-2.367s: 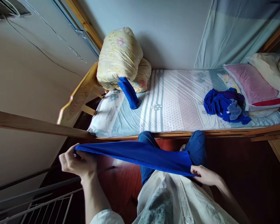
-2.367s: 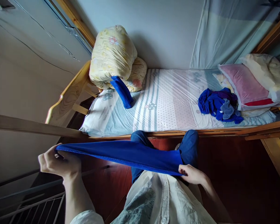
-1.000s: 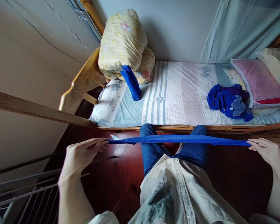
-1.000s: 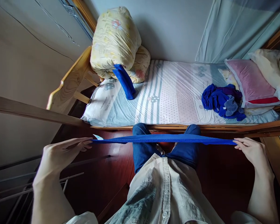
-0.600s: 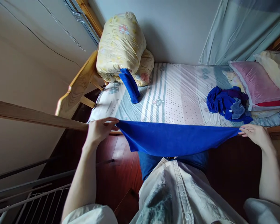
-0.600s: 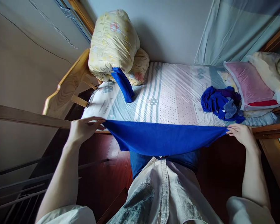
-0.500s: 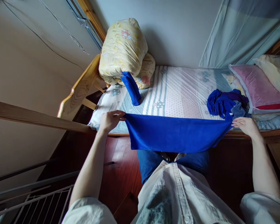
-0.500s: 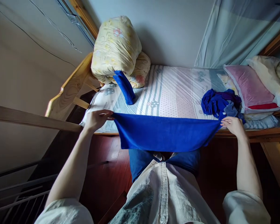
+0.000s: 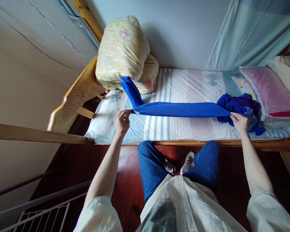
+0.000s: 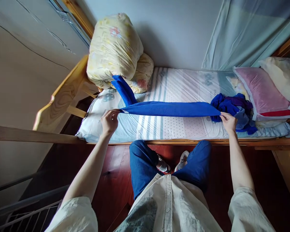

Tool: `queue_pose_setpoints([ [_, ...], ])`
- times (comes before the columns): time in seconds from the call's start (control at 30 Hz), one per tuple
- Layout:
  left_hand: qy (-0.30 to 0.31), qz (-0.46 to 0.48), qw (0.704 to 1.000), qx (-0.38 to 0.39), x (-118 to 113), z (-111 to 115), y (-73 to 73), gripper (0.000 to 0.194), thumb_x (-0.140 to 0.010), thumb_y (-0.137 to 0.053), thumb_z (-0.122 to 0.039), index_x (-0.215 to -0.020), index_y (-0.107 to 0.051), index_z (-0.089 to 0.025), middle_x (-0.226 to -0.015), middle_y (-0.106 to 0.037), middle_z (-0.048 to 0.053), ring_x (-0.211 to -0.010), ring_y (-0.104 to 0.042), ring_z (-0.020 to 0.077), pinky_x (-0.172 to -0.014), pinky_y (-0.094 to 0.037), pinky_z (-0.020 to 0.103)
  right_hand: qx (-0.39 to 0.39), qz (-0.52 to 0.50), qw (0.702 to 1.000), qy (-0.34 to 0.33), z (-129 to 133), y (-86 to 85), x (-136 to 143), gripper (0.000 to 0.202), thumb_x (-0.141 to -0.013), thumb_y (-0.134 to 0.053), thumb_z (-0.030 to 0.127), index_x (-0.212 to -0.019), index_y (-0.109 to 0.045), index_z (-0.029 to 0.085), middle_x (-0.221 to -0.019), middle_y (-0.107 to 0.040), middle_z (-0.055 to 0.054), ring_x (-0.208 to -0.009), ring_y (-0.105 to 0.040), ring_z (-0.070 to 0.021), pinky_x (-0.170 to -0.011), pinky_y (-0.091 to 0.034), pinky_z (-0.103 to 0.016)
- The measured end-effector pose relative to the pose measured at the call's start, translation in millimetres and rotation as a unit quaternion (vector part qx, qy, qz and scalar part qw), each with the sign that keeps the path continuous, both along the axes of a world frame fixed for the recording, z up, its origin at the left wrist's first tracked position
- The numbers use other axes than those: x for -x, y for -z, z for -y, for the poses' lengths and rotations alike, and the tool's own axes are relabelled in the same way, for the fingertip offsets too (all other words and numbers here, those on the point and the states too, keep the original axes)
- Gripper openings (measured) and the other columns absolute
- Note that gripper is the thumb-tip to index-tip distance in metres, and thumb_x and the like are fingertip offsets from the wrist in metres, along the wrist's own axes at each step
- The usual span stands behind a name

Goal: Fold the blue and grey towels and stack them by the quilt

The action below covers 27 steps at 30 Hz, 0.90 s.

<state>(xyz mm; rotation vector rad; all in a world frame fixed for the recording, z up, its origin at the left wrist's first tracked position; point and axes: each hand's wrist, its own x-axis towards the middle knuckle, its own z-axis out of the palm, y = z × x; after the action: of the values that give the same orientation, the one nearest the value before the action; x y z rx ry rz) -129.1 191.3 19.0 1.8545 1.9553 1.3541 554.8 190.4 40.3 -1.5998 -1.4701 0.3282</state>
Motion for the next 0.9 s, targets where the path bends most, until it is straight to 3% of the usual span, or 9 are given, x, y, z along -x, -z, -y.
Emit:
queue_pose_setpoints([
  [0.13,0.038,-0.016,0.995,0.092,-1,16,67.3,0.022,-0.095,-0.053,-0.023,-0.089,-0.074,-0.018,-0.109,-0.077,0.01,-0.102,-0.074,0.022,-0.097,-0.059,0.038,0.041,-0.01,0.999,0.015,8,58.2,1,0.017,-0.083,-0.073,0.027,-0.091,-0.081,0.013,-0.112,-0.082,-0.017,-0.098,-0.08,-0.027,-0.095,-0.067,-0.044],
  [0.27,0.017,0.002,0.973,0.229,-15,35,132.6,0.023,-0.089,-0.052,-0.02,-0.083,-0.074,-0.018,-0.108,-0.079,0.012,-0.101,-0.075,0.0245,-0.1,-0.059,0.041,0.125,-0.03,0.991,0.032,20,119.2,11,0.017,-0.08,-0.07,0.023,-0.085,-0.082,0.013,-0.108,-0.083,-0.016,-0.099,-0.08,-0.028,-0.095,-0.067,-0.044],
  [0.4,-0.045,0.032,0.944,0.326,-26,54,174.3,0.023,-0.082,-0.053,-0.018,-0.083,-0.076,-0.018,-0.106,-0.081,0.011,-0.105,-0.076,0.028,-0.103,-0.059,0.044,0.216,-0.044,0.974,0.06,33,166.6,19,0.015,-0.074,-0.067,0.017,-0.077,-0.081,0.014,-0.103,-0.083,-0.014,-0.094,-0.081,-0.0281,-0.097,-0.065,-0.044],
  [0.5,-0.084,0.051,0.938,0.333,-26,65,187.5,0.027,-0.082,-0.051,-0.02,-0.089,-0.077,-0.017,-0.111,-0.081,0.013,-0.11,-0.076,0.0298,-0.105,-0.058,0.046,0.245,-0.032,0.966,0.072,44,184.1,17,0.017,-0.074,-0.065,0.016,-0.078,-0.081,0.015,-0.105,-0.084,-0.011,-0.1,-0.08,-0.0288,-0.103,-0.063,-0.046],
  [0.6,-0.11,0.066,0.932,0.339,-23,73,190.5,0.03,-0.085,-0.051,-0.023,-0.096,-0.078,-0.016,-0.112,-0.081,0.013,-0.11,-0.076,0.0301,-0.105,-0.058,0.045,0.251,-0.021,0.964,0.089,57,187.4,13,0.019,-0.076,-0.063,0.015,-0.081,-0.082,0.015,-0.108,-0.083,-0.012,-0.107,-0.079,-0.0296,-0.109,-0.059,-0.045],
  [0.73,-0.108,0.069,0.927,0.352,-26,87,186.3,0.031,-0.089,-0.051,-0.024,-0.106,-0.076,-0.017,-0.127,-0.078,0.014,-0.12,-0.073,0.0306,-0.109,-0.055,0.044,0.255,-0.027,0.958,0.129,76,182.3,17,0.025,-0.078,-0.061,0.014,-0.09,-0.083,0.013,-0.11,-0.082,-0.015,-0.111,-0.078,-0.031,-0.109,-0.058,-0.045],
  [0.9,-0.075,0.01,0.931,0.356,-52,113,175.6,0.048,-0.093,-0.055,-0.03,-0.138,-0.063,-0.014,-0.153,-0.061,0.019,-0.146,-0.055,0.0329,-0.123,-0.043,0.048,0.296,0.002,0.938,0.181,115,180.2,44,0.038,-0.08,-0.058,0.014,-0.109,-0.083,0.014,-0.11,-0.082,-0.016,-0.107,-0.078,-0.0317,-0.105,-0.059,-0.045],
])
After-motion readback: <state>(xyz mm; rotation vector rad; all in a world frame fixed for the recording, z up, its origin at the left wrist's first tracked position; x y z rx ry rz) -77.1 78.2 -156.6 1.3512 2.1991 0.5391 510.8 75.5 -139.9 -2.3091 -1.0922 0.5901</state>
